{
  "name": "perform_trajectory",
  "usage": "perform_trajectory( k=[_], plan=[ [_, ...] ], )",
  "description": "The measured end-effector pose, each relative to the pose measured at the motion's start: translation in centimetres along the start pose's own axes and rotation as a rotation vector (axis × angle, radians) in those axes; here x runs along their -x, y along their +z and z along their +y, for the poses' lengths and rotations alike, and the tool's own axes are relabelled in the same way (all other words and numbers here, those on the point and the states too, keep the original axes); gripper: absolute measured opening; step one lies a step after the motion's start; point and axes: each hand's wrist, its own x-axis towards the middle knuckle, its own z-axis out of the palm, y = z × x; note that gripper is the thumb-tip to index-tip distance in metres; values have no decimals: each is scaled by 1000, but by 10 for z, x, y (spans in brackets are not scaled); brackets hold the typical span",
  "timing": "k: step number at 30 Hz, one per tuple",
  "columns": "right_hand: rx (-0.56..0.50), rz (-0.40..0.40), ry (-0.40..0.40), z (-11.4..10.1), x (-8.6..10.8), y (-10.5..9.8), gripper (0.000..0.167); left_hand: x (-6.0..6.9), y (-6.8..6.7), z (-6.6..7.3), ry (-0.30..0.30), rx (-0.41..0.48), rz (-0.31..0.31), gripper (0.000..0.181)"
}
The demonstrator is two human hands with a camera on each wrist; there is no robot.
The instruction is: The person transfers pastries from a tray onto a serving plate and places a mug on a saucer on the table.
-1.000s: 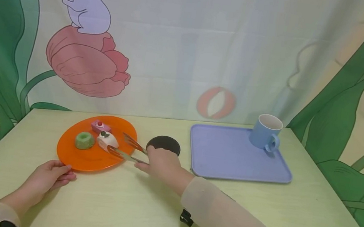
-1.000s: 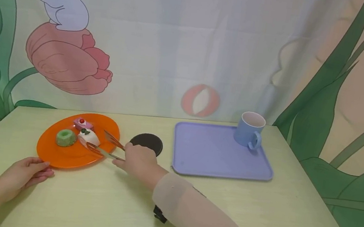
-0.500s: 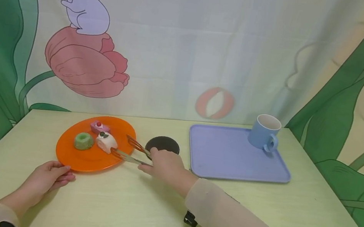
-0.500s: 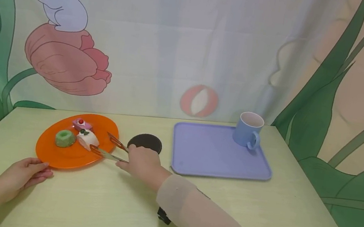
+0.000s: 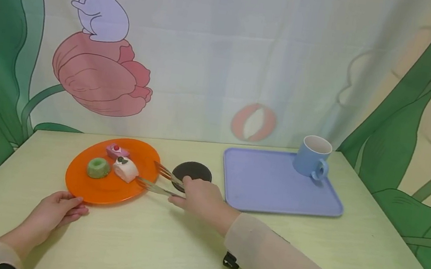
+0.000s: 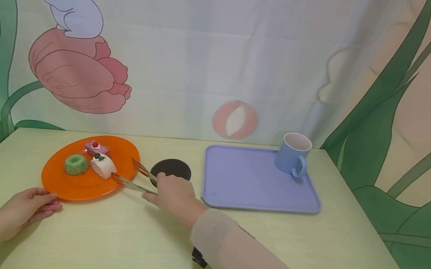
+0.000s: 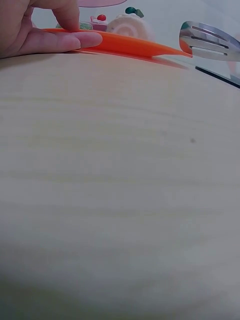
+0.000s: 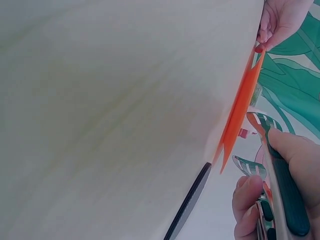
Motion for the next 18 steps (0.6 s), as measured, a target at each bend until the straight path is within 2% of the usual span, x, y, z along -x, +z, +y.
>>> perform_trajectory(
  k=[9, 18],
  plan=[
    [-1, -31, 27, 7, 2, 0, 50, 0, 0, 0, -6, -3, 5, 48],
    [-16, -21, 29, 14, 8, -2, 49, -2, 0, 0, -14, -20, 13, 50]
  ],
)
